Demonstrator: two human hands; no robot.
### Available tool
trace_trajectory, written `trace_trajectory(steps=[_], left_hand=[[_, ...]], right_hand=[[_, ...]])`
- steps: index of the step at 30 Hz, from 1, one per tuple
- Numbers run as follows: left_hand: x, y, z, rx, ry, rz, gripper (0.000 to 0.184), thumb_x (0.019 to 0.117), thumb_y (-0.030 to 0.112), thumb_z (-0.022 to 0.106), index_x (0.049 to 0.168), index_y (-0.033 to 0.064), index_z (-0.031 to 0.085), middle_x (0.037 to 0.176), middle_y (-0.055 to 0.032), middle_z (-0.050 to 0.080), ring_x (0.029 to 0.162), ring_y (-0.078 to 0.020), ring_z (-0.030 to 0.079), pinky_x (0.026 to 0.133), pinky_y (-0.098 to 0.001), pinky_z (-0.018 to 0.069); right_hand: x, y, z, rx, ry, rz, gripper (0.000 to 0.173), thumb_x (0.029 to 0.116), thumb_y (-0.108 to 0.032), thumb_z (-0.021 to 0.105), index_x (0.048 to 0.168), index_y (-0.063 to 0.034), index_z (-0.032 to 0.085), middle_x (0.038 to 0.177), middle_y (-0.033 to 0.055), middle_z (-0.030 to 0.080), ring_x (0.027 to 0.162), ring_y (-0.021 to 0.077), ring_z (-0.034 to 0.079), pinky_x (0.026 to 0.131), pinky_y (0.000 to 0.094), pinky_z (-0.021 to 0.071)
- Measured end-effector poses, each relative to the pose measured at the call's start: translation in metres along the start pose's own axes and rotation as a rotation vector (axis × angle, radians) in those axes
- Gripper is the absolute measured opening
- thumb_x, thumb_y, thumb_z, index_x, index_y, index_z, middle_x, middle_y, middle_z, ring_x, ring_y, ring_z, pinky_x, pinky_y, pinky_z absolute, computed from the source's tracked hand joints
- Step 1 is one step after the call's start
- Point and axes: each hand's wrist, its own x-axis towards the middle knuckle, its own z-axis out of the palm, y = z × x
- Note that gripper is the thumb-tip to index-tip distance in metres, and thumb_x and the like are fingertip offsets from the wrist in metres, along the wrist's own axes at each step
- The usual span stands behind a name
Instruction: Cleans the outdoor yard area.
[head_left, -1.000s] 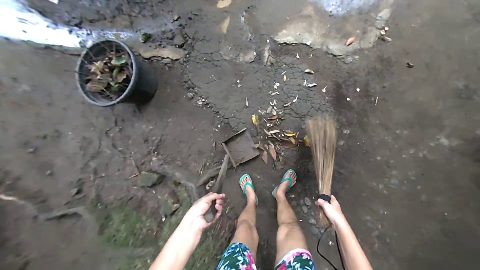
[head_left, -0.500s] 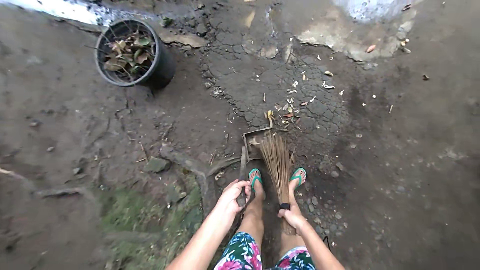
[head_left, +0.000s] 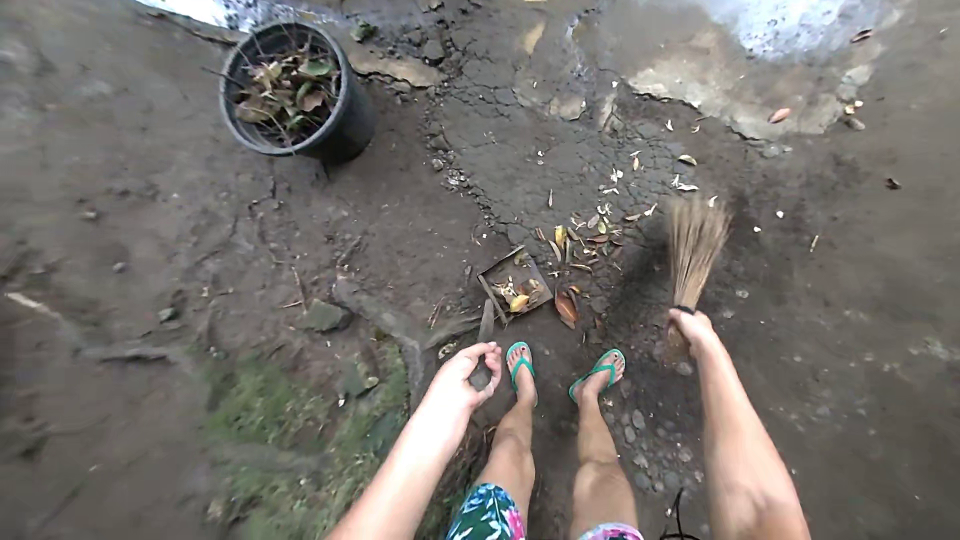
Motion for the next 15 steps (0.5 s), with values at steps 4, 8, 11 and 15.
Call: trace_trajectory(steps=[4, 8, 11, 15], left_hand=[[0.007, -0.007, 0.029, 0.010, -0.012, 0.035, 0.008, 0.1031, 0.006, 0.048, 0.095, 0.0067, 0.050, 0.066, -0.0036, 0.052, 0.046, -0.0057, 0.053, 0.041, -0.0155, 0.0478], [0.010, -0.012, 0.039, 0.031, -0.016, 0.071, 0.004, 0.1021, 0.003, 0.049, 0.100, 0.0059, 0.049, 0.069, -0.0048, 0.052, 0.047, -0.0071, 0.053, 0.042, -0.0164, 0.0484], [0.012, -0.012, 0.040, 0.044, -0.013, 0.075, 0.005, 0.1008, 0.002, 0.051, 0.098, 0.0066, 0.050, 0.068, -0.0047, 0.052, 0.047, -0.0073, 0.053, 0.043, -0.0171, 0.0489], [0.010, -0.012, 0.032, 0.092, -0.006, 0.069, 0.005, 0.1003, 0.003, 0.053, 0.099, 0.0066, 0.050, 0.069, -0.0050, 0.053, 0.049, -0.0081, 0.053, 0.044, -0.0183, 0.0494]], right_hand=[[0.036, -0.017, 0.048, -0.139, -0.052, 0.023, 0.055, 0.0925, -0.027, 0.071, 0.135, 0.0034, 0.056, 0.126, 0.0230, 0.063, 0.112, 0.0323, 0.063, 0.095, 0.0520, 0.0517], [-0.008, 0.024, 0.110, -0.320, -0.255, -0.023, 0.059, 0.0861, -0.023, 0.077, 0.135, 0.0015, 0.056, 0.121, 0.0232, 0.066, 0.110, 0.0344, 0.067, 0.095, 0.0547, 0.0540], [-0.061, 0.055, 0.134, -0.418, -0.413, 0.001, 0.067, 0.0876, -0.025, 0.076, 0.143, 0.0008, 0.048, 0.128, 0.0259, 0.063, 0.118, 0.0372, 0.064, 0.100, 0.0560, 0.0515], [-0.113, 0.077, 0.135, -0.461, -0.539, 0.035, 0.068, 0.0890, -0.025, 0.076, 0.147, -0.0032, 0.047, 0.132, 0.0246, 0.061, 0.121, 0.0358, 0.063, 0.104, 0.0544, 0.0501]])
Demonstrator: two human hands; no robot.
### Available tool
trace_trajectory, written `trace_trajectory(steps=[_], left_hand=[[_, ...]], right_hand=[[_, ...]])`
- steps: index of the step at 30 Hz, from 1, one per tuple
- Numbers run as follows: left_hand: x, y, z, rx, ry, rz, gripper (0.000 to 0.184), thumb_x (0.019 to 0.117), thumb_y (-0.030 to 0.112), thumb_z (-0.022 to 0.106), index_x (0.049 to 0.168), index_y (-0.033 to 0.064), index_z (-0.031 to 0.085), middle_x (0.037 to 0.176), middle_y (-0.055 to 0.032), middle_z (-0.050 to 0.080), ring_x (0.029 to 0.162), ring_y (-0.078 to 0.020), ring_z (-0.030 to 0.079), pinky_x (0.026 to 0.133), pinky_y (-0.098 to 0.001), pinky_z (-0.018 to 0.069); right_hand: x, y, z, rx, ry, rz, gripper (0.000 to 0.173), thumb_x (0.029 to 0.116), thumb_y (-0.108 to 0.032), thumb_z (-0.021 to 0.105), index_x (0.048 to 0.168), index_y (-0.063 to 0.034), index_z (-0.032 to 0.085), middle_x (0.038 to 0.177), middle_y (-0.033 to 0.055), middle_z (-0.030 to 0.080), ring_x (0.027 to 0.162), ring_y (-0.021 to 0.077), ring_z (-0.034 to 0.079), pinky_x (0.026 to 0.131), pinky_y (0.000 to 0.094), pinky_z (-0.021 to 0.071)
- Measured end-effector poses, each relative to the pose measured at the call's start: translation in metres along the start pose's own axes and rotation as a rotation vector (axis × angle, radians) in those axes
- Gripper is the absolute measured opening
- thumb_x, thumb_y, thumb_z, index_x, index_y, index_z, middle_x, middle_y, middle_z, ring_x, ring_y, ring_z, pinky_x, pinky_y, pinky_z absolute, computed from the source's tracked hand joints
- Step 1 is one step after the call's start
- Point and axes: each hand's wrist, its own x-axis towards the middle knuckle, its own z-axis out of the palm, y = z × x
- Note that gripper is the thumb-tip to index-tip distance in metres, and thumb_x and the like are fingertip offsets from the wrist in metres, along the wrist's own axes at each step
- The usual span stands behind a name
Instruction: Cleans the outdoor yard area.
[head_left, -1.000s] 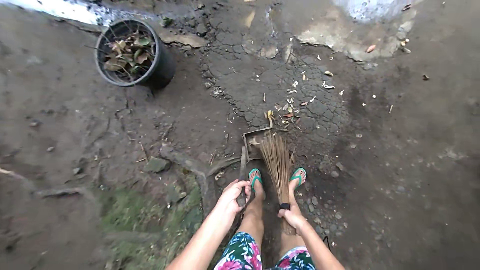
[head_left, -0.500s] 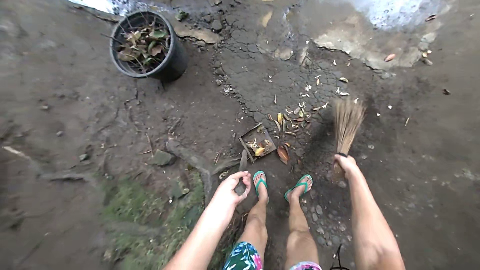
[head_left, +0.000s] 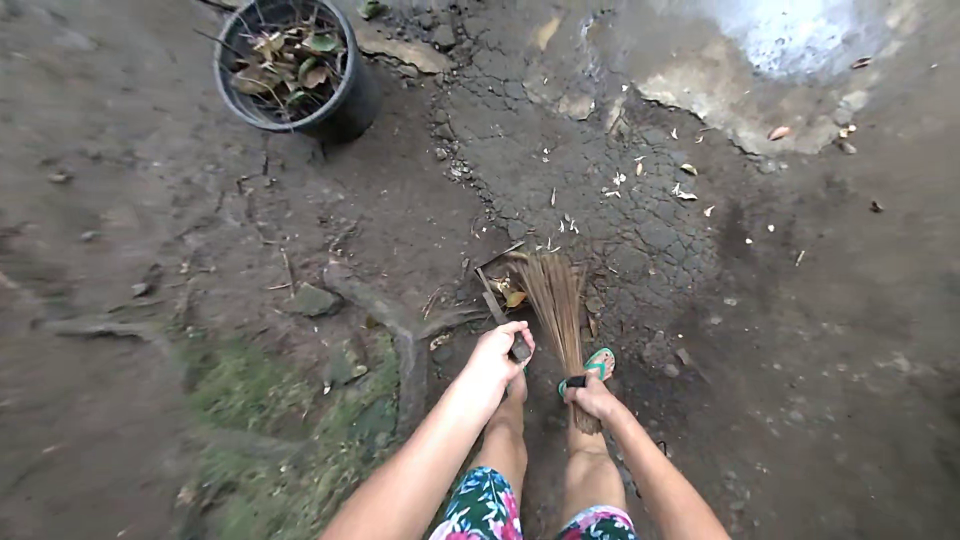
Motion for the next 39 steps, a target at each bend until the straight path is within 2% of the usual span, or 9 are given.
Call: trace_trajectory(steps=[7, 10, 15, 19, 24, 29, 32, 35, 39], left_hand=[[-0.020, 0.016, -0.065, 0.042, -0.001, -0.067, 0.006, 0.1011, 0.003, 0.047, 0.096, 0.0061, 0.050, 0.069, -0.0034, 0.052, 0.045, -0.0045, 0.048, 0.040, -0.0142, 0.0445], [-0.025, 0.020, -0.098, 0.164, -0.014, -0.038, 0.013, 0.1021, 0.001, 0.048, 0.113, 0.0064, 0.047, 0.078, -0.0056, 0.055, 0.047, -0.0046, 0.049, 0.040, -0.0156, 0.0439], [-0.015, -0.021, -0.111, 0.438, 0.033, 0.089, 0.062, 0.0968, -0.006, 0.058, 0.151, 0.0066, 0.030, 0.083, -0.0100, 0.053, 0.050, -0.0121, 0.051, 0.042, -0.0235, 0.0452], [-0.008, -0.057, -0.095, 0.489, 0.041, 0.117, 0.073, 0.0944, -0.008, 0.062, 0.155, 0.0060, 0.023, 0.083, -0.0121, 0.054, 0.054, -0.0148, 0.055, 0.047, -0.0268, 0.0507], [-0.006, -0.067, -0.084, 0.449, 0.025, 0.088, 0.080, 0.0959, -0.007, 0.061, 0.159, 0.0105, 0.014, 0.085, -0.0121, 0.053, 0.054, -0.0146, 0.056, 0.048, -0.0264, 0.0508], [-0.008, -0.040, -0.081, 0.367, 0.012, 0.090, 0.072, 0.0957, -0.009, 0.058, 0.155, 0.0070, 0.020, 0.083, -0.0108, 0.051, 0.051, -0.0130, 0.053, 0.044, -0.0237, 0.0477], [-0.010, -0.019, -0.082, 0.331, -0.003, 0.092, 0.051, 0.0962, -0.008, 0.056, 0.142, 0.0023, 0.036, 0.076, -0.0086, 0.051, 0.048, -0.0110, 0.051, 0.041, -0.0217, 0.0455], [-0.011, -0.005, -0.075, 0.312, -0.040, 0.074, 0.027, 0.0981, -0.005, 0.053, 0.124, 0.0019, 0.046, 0.068, -0.0057, 0.050, 0.046, -0.0091, 0.050, 0.039, -0.0204, 0.0435], [-0.009, 0.006, -0.059, 0.292, -0.054, 0.011, 0.009, 0.1004, -0.001, 0.047, 0.095, 0.0057, 0.049, 0.061, -0.0028, 0.050, 0.042, -0.0061, 0.048, 0.036, -0.0173, 0.0420]], right_hand=[[-0.084, 0.054, 0.048, 0.337, 0.042, 0.022, 0.071, 0.0888, -0.014, 0.074, 0.150, -0.0029, 0.041, 0.123, 0.0239, 0.064, 0.104, 0.0337, 0.068, 0.092, 0.0514, 0.0564], [-0.097, 0.076, 0.079, 0.596, 0.150, 0.076, 0.071, 0.0929, -0.011, 0.069, 0.154, -0.0042, 0.035, 0.115, 0.0244, 0.065, 0.088, 0.0329, 0.070, 0.078, 0.0497, 0.0598], [-0.051, 0.062, 0.116, 0.994, 0.295, 0.129, 0.044, 0.0965, -0.012, 0.065, 0.138, -0.0023, 0.053, 0.107, 0.0210, 0.066, 0.087, 0.0300, 0.066, 0.075, 0.0485, 0.0562], [-0.014, 0.020, 0.146, 1.068, 0.074, 0.110, 0.033, 0.1014, -0.025, 0.058, 0.124, -0.0009, 0.059, 0.099, 0.0162, 0.066, 0.083, 0.0257, 0.066, 0.072, 0.0454, 0.0565], [-0.055, 0.017, 0.148, 0.981, -0.077, -0.014, 0.034, 0.1014, -0.020, 0.058, 0.131, -0.0028, 0.054, 0.092, 0.0133, 0.066, 0.074, 0.0211, 0.066, 0.067, 0.0381, 0.0579], [-0.093, 0.041, 0.108, 0.856, 0.058, 0.029, 0.044, 0.0946, -0.009, 0.067, 0.135, -0.0002, 0.051, 0.093, 0.0164, 0.066, 0.071, 0.0241, 0.067, 0.066, 0.0393, 0.0601], [-0.063, 0.040, 0.090, 0.721, 0.302, 0.068, 0.058, 0.0903, -0.012, 0.073, 0.142, -0.0001, 0.049, 0.117, 0.0244, 0.065, 0.098, 0.0341, 0.068, 0.084, 0.0515, 0.0579], [-0.017, 0.017, 0.075, 0.638, 0.407, 0.080, 0.092, 0.0883, -0.020, 0.078, 0.159, -0.0010, 0.023, 0.139, 0.0300, 0.055, 0.119, 0.0392, 0.063, 0.099, 0.0558, 0.0529], [-0.024, -0.021, 0.082, 0.426, 0.223, 0.091, 0.064, 0.0892, -0.028, 0.076, 0.140, 0.0028, 0.053, 0.131, 0.0260, 0.062, 0.120, 0.0360, 0.063, 0.102, 0.0540, 0.0505]])
